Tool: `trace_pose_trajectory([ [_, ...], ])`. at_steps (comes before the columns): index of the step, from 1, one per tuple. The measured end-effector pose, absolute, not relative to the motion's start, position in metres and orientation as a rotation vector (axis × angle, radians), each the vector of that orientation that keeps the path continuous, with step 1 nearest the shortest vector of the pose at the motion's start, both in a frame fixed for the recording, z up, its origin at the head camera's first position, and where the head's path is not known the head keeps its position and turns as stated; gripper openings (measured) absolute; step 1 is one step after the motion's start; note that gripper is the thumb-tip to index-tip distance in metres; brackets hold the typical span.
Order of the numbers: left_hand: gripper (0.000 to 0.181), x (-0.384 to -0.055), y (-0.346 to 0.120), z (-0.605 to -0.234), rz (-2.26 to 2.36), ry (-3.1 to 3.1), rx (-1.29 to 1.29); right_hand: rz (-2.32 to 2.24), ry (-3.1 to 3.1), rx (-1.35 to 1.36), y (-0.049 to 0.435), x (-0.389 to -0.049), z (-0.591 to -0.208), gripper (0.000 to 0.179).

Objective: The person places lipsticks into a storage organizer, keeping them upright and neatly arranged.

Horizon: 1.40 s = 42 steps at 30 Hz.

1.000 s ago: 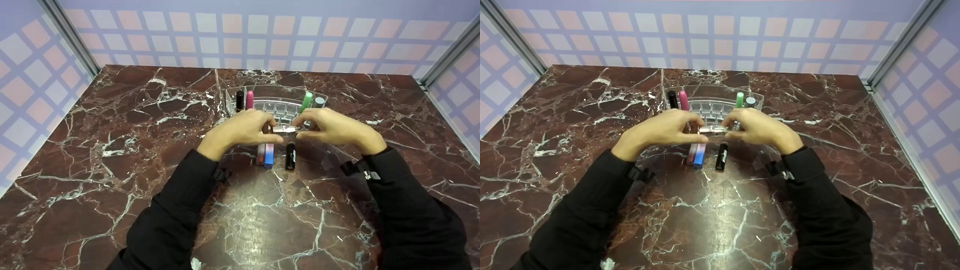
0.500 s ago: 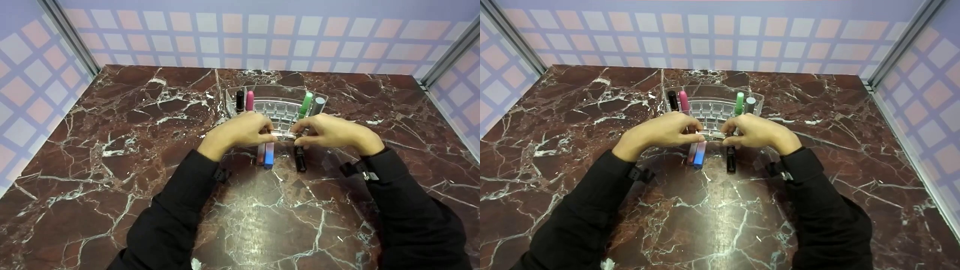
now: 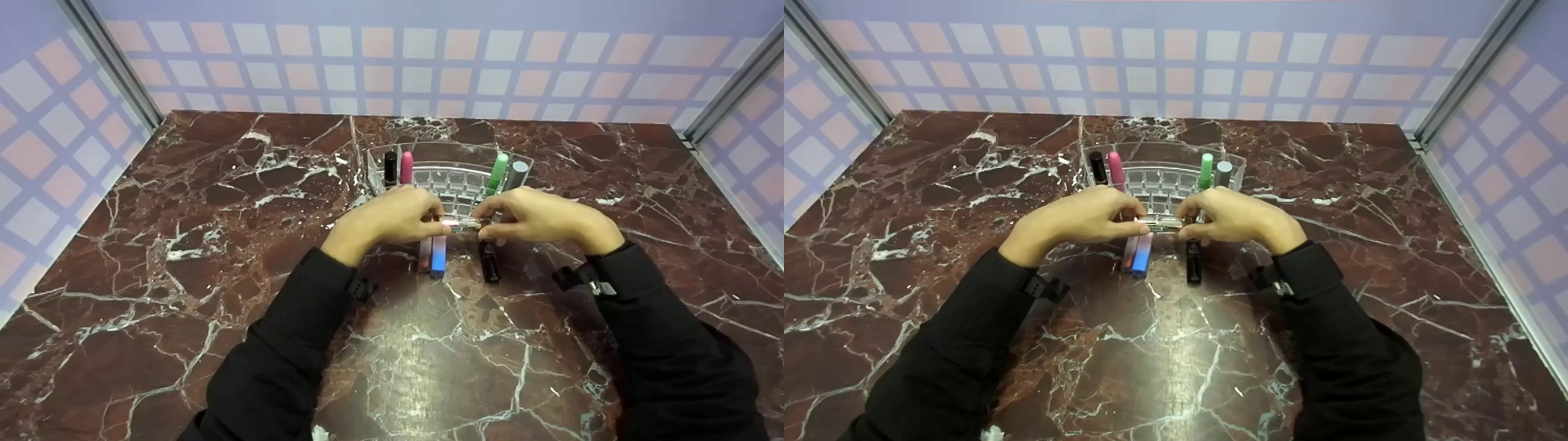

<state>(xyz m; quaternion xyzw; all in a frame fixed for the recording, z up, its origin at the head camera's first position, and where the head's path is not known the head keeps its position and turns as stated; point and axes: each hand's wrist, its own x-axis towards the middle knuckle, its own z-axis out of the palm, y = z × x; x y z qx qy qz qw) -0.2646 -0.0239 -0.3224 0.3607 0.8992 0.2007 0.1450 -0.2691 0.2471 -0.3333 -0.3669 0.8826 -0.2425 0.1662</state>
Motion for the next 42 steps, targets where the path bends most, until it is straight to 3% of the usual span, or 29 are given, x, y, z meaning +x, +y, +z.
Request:
trace_pose_trajectory([
  [11,0.028,-0.264,-0.024,-0.325,0.623,2.560,1.028,-0.801,2.690,-1.117,0.248,-0.268,-0.324,0.035],
  [31,0.045,-0.269,-0.026,-0.328,1.012,2.491,1.112,-1.664,2.463,-0.392,0.207,-0.280,-0.311,0.040],
  [42,0.042,-0.270,-0.021,-0.330,0.954,2.475,1.137,-1.666,2.483,-0.426,0.210,-0.281,-0.316,0.039],
])
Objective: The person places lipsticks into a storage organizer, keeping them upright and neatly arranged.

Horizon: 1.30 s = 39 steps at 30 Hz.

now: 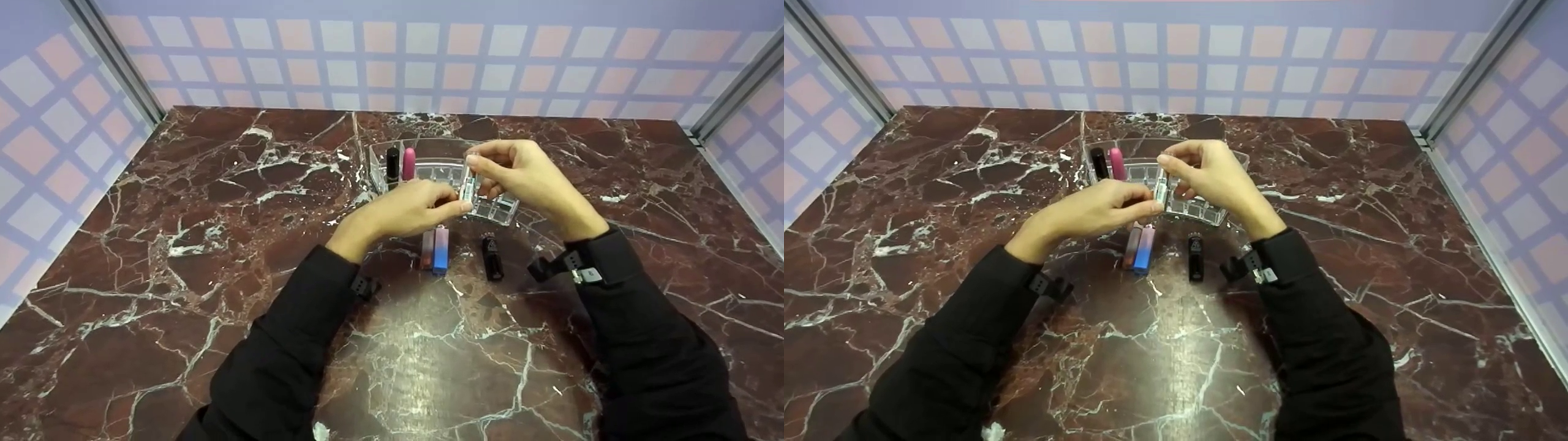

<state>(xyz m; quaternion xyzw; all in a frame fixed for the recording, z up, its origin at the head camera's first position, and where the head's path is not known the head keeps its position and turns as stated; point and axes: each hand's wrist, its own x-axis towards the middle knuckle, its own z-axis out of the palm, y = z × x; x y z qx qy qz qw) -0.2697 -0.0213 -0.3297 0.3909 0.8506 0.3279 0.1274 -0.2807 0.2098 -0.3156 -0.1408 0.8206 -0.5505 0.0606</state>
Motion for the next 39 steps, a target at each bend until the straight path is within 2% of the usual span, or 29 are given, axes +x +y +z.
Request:
trace_pose_trajectory([
  [6,0.043,-0.271,-0.024,-0.330,0.893,2.534,1.067,-1.691,2.520,-0.441,0.213,-0.280,-0.314,0.038],
  [19,0.053,-0.273,-0.032,-0.329,0.672,2.938,0.557,-1.646,2.970,-0.556,0.221,-0.279,-0.306,0.035],
  [26,0.048,-0.278,-0.039,-0.334,0.490,2.974,0.280,-1.370,3.254,-0.629,0.223,-0.285,-0.314,0.036],
  [39,0.045,-0.288,-0.051,-0.345,0.372,2.967,0.177,-1.139,3.250,-0.604,0.230,-0.297,-0.332,0.038],
])
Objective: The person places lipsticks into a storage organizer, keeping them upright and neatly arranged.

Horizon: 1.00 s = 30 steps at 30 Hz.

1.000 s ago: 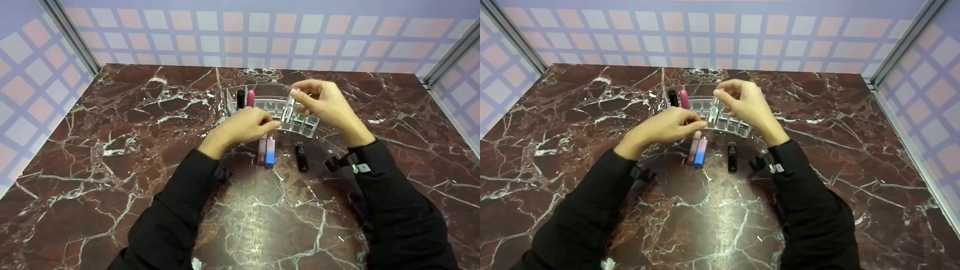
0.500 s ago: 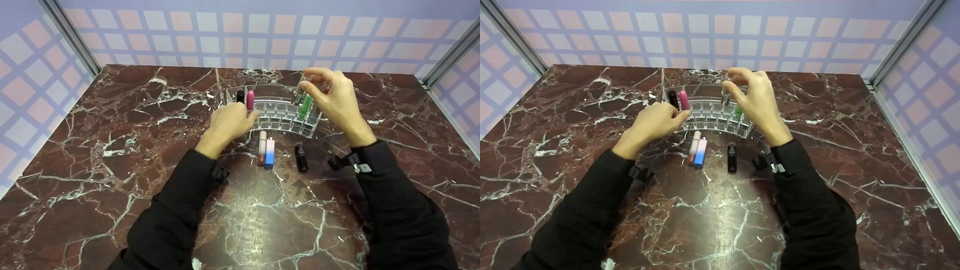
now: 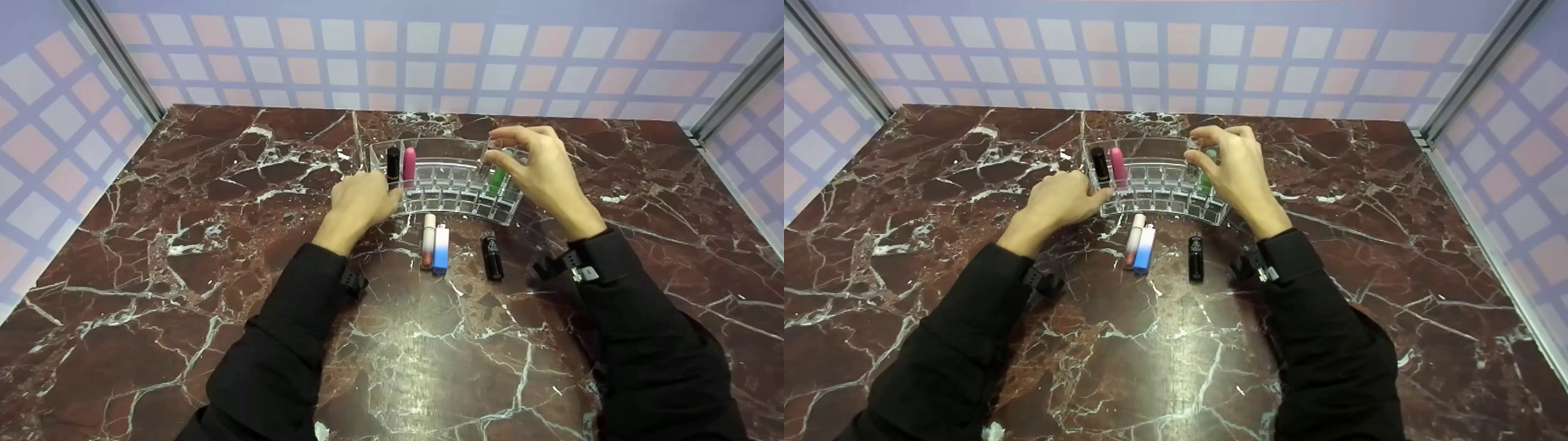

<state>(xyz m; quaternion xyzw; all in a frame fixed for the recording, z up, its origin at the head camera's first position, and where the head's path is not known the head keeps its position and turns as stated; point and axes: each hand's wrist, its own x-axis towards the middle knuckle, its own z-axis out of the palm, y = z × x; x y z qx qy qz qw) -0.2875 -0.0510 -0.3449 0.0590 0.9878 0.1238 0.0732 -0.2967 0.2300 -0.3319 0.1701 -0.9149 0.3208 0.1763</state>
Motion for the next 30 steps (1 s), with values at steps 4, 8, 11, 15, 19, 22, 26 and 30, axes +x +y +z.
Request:
trace_pose_trajectory([
  [4,0.044,-0.288,-0.051,-0.345,0.374,2.949,0.178,0.912,-2.602,0.471,0.230,-0.296,-0.333,0.040],
  [8,0.043,-0.288,-0.051,-0.346,0.371,2.950,0.182,0.921,-2.612,0.467,0.228,-0.296,-0.333,0.041],
  [11,0.043,-0.288,-0.051,-0.346,0.376,2.948,0.185,0.922,-2.621,0.461,0.227,-0.296,-0.333,0.041],
  [15,0.042,-0.288,-0.051,-0.346,0.383,2.945,0.183,0.917,-2.633,0.459,0.227,-0.295,-0.333,0.042],
  [19,0.042,-0.288,-0.052,-0.347,0.384,2.942,0.184,0.895,-2.642,0.467,0.227,-0.296,-0.334,0.042],
  [22,0.042,-0.289,-0.052,-0.347,0.381,2.940,0.186,0.864,-2.637,0.481,0.227,-0.298,-0.336,0.040],
  [26,0.043,-0.288,-0.051,-0.346,0.386,2.942,0.180,0.795,-2.610,0.515,0.227,-0.299,-0.341,0.039],
  [30,0.043,-0.287,-0.051,-0.346,0.397,2.942,0.172,0.750,-2.595,0.531,0.226,-0.300,-0.344,0.040],
])
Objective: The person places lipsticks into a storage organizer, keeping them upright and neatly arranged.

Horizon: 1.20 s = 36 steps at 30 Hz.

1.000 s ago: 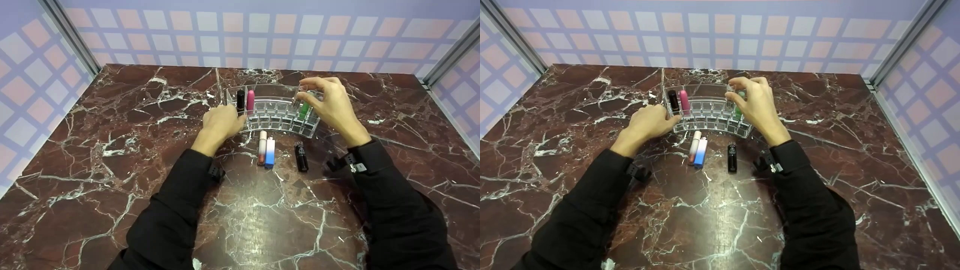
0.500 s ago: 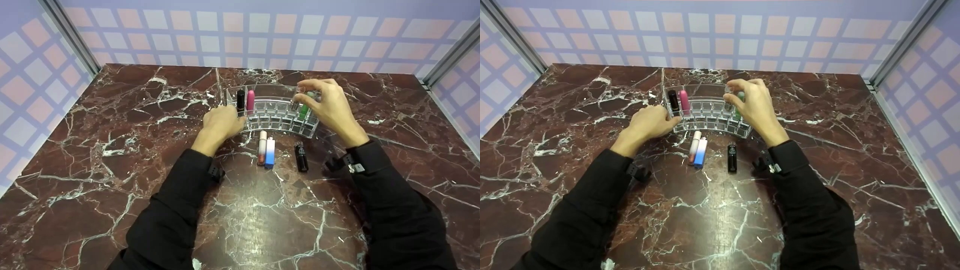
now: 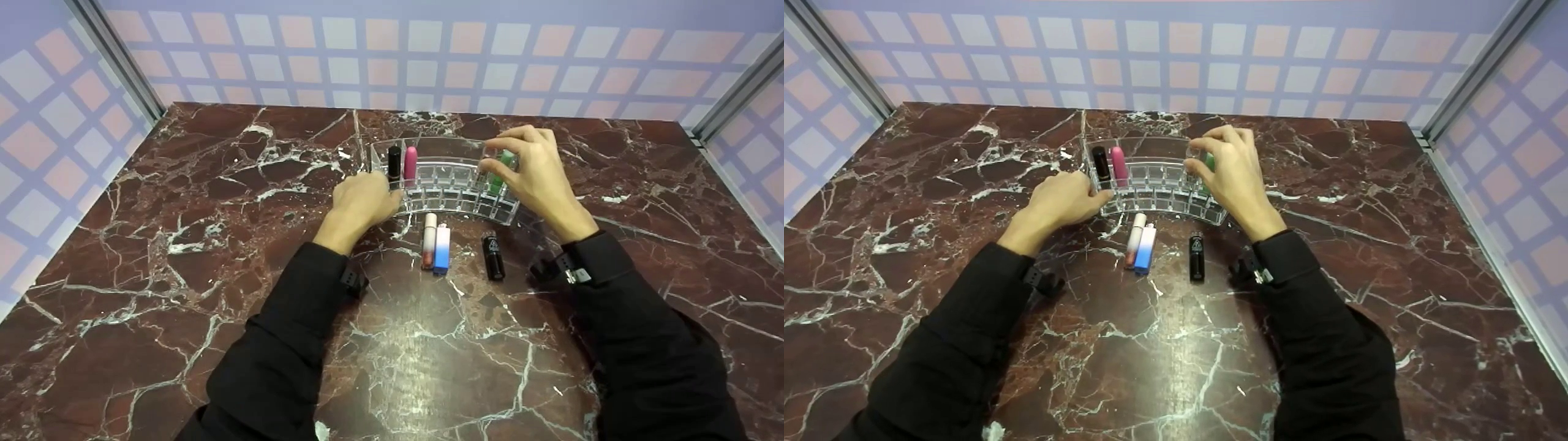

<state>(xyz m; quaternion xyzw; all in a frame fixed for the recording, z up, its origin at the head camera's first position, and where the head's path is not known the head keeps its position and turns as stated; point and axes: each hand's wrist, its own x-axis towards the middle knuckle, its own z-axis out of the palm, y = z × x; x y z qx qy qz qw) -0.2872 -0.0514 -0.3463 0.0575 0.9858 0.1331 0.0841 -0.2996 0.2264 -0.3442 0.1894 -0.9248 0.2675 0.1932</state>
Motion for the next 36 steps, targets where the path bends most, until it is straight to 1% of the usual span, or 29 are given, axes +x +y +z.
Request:
trace_pose_trajectory([
  [10,0.043,-0.288,-0.052,-0.347,0.398,2.932,0.169,0.723,-2.623,0.528,0.226,-0.301,-0.346,0.042],
  [16,0.042,-0.288,-0.053,-0.347,0.403,2.924,0.162,0.716,-2.645,0.544,0.224,-0.301,-0.346,0.039],
  [24,0.042,-0.287,-0.054,-0.346,0.412,2.923,0.164,0.765,-2.657,0.534,0.225,-0.299,-0.343,0.050],
  [30,0.043,-0.287,-0.054,-0.346,0.417,2.910,0.169,0.781,-2.580,0.535,0.225,-0.294,-0.336,0.048],
  [36,0.043,-0.287,-0.053,-0.347,0.406,2.920,0.181,0.748,-2.442,0.605,0.227,-0.292,-0.334,0.046],
])
